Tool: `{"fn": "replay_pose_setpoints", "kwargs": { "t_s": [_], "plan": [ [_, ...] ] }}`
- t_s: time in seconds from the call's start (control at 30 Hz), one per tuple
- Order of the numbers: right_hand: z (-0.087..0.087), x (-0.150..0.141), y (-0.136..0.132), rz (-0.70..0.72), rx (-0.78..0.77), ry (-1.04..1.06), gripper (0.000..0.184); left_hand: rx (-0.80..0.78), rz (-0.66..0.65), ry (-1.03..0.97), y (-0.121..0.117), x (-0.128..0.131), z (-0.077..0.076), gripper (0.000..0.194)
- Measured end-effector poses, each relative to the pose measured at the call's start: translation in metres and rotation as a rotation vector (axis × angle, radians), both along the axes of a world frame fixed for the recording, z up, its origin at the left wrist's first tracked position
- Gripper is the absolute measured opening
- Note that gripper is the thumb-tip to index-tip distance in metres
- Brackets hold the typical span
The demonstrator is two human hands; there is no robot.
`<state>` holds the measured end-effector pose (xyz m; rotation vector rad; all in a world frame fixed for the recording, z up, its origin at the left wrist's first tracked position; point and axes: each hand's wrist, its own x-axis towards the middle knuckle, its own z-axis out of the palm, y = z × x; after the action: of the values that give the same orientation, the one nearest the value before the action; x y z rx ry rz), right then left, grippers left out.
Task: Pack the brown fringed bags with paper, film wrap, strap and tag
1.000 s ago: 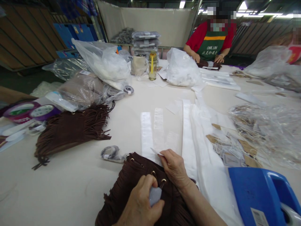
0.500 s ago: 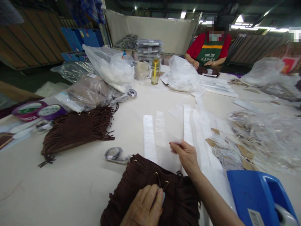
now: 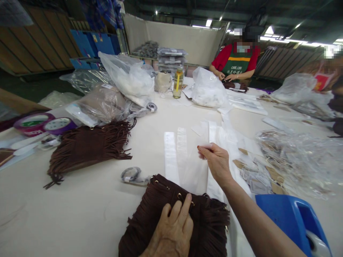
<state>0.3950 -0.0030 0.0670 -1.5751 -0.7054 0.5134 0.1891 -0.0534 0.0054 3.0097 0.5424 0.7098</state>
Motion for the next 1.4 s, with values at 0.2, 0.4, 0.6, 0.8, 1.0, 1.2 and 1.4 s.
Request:
{"fn": "replay_pose_setpoints", "kwargs": {
  "t_s": [0.2, 0.4, 0.6, 0.8, 1.0, 1.2, 1.4],
  "plan": [
    [0.011, -0.006, -0.004, -0.032, 0.003, -0.049, 0.017, -0.275, -0.047, 0.249, 0.003, -0.001, 0.009, 0.032],
    [0.016, -0.005, -0.003, -0.073, 0.023, -0.071, 0.018, -0.379, -0.018, 0.332, 0.002, 0.0, 0.019, 0.031],
    [0.028, -0.003, -0.003, -0.097, 0.073, -0.108, 0.018, -0.376, 0.016, 0.338, 0.001, -0.001, 0.026, 0.029],
    [0.063, -0.019, -0.021, -0.046, 0.127, -0.219, 0.016, -0.306, 0.038, 0.309, -0.001, 0.002, 0.027, 0.03],
    [0.048, -0.101, -0.105, 0.054, 0.066, -0.531, 0.014, -0.329, 0.02, 0.19, 0.0, 0.0, 0.016, 0.029],
    [-0.024, -0.159, -0.166, 0.183, 0.295, -0.896, 0.027, -0.519, -0.126, 0.116, 0.018, -0.015, 0.01, 0.032],
    [-0.046, -0.164, -0.168, 0.147, 0.336, -1.044, 0.033, -0.883, -0.292, -0.081, 0.019, -0.041, 0.037, 0.033]
  ]
}}
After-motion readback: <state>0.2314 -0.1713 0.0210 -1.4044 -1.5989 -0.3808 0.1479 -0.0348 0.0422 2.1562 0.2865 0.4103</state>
